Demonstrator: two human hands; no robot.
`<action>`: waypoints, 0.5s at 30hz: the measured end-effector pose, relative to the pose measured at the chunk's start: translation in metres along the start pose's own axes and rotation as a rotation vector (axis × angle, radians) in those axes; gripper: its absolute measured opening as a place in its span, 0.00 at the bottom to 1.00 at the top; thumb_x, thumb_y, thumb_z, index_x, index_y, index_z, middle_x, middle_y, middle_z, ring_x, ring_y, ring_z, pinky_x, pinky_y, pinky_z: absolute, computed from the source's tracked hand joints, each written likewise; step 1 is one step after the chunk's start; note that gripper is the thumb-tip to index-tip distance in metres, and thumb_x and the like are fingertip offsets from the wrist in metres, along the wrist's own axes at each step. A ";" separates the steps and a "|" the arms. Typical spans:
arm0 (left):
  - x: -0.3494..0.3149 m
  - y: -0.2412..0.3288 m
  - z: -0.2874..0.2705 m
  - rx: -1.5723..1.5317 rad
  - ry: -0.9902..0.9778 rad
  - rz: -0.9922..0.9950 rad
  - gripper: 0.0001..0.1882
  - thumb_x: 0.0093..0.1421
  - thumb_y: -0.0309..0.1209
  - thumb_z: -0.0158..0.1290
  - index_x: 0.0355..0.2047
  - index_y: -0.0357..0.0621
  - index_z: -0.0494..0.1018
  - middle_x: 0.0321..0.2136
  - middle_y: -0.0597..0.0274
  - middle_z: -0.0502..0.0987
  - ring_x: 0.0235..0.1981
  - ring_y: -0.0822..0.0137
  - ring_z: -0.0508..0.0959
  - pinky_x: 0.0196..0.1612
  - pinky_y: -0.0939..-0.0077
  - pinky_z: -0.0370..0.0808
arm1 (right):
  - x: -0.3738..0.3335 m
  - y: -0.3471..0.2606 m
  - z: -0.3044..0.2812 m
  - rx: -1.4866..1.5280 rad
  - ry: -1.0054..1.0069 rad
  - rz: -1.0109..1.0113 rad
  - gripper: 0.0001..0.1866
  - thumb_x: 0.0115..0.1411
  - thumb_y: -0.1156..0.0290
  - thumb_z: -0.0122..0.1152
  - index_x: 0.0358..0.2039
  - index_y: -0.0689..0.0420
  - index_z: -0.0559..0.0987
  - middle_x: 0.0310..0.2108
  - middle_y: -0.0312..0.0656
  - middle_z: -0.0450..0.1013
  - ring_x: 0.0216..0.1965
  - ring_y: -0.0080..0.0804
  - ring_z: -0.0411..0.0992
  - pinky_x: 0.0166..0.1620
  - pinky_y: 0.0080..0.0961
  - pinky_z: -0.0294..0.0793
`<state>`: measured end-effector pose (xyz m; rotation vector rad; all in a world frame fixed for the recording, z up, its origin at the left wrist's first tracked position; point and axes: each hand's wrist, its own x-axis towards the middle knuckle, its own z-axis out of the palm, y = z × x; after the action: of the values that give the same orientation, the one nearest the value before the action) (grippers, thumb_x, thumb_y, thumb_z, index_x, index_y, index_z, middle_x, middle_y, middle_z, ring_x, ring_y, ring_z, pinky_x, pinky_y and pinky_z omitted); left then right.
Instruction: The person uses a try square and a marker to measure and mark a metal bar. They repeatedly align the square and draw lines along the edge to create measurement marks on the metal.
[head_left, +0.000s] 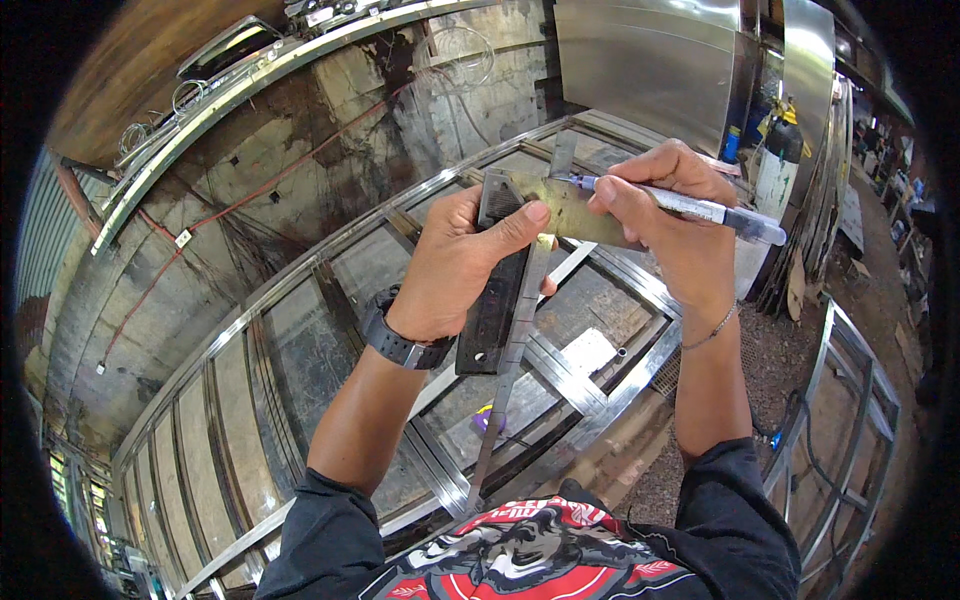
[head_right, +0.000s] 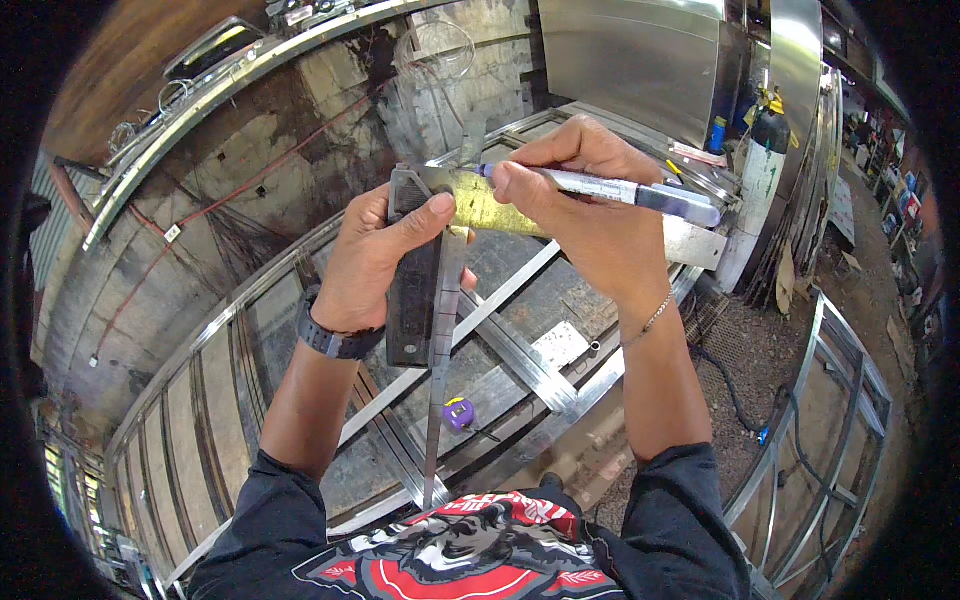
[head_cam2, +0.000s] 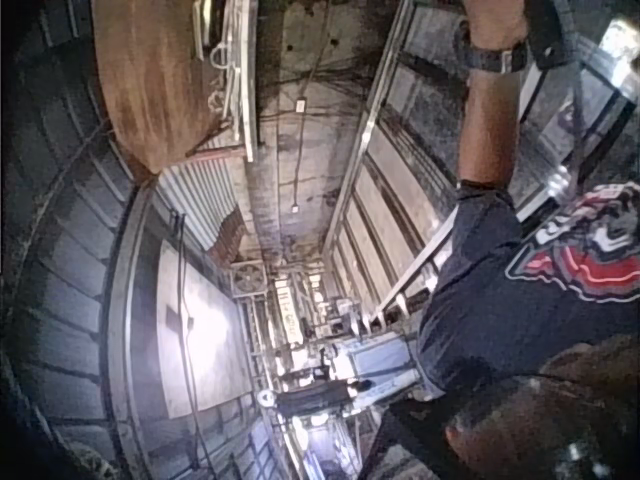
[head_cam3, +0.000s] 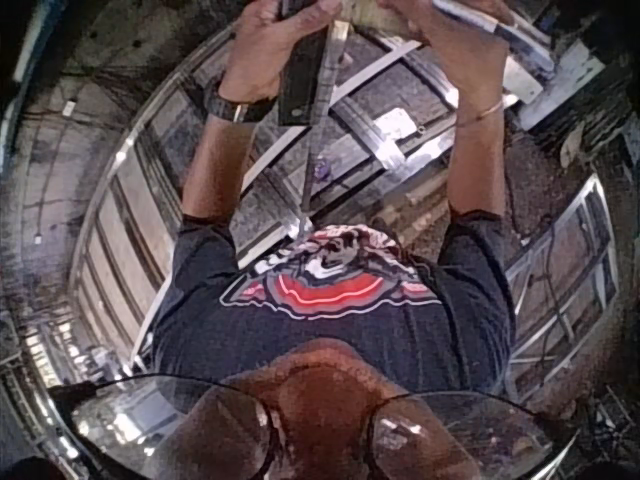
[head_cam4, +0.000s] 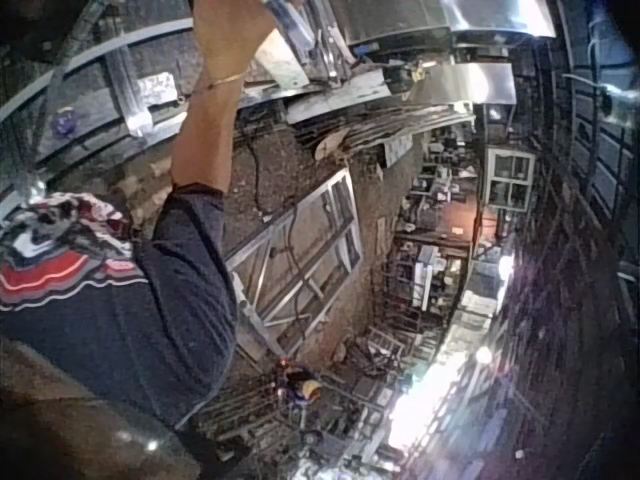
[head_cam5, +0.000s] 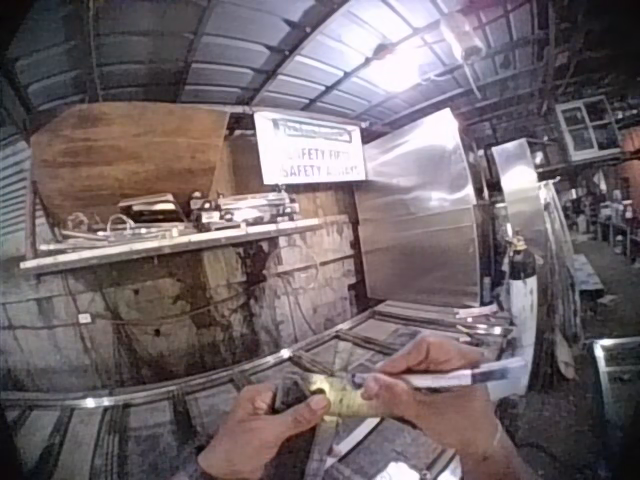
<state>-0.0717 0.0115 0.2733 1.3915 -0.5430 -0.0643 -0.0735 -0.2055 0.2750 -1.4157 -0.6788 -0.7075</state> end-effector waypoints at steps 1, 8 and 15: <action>0.000 0.000 0.000 -0.001 0.000 0.003 0.18 0.69 0.40 0.63 0.48 0.36 0.78 0.33 0.56 0.84 0.26 0.68 0.85 0.30 0.70 0.88 | 0.000 0.000 0.000 -0.014 -0.007 0.000 0.08 0.62 0.75 0.75 0.34 0.64 0.83 0.31 0.39 0.82 0.31 0.16 0.78 0.34 0.14 0.77; 0.001 -0.001 0.000 -0.010 0.016 0.004 0.18 0.69 0.41 0.63 0.47 0.37 0.78 0.33 0.55 0.84 0.25 0.67 0.85 0.30 0.69 0.88 | -0.002 -0.004 -0.006 -0.093 0.009 0.005 0.07 0.60 0.77 0.75 0.33 0.64 0.83 0.30 0.37 0.81 0.30 0.14 0.74 0.33 0.14 0.74; 0.000 -0.001 -0.004 -0.012 0.002 0.023 0.18 0.69 0.40 0.63 0.46 0.36 0.78 0.33 0.54 0.84 0.25 0.66 0.85 0.30 0.68 0.88 | -0.013 0.006 -0.016 -0.059 0.143 -0.086 0.10 0.66 0.72 0.70 0.45 0.61 0.83 0.37 0.40 0.83 0.37 0.21 0.80 0.39 0.20 0.78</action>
<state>-0.0698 0.0148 0.2717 1.3733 -0.5561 -0.0483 -0.0774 -0.2214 0.2602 -1.3814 -0.6142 -0.8942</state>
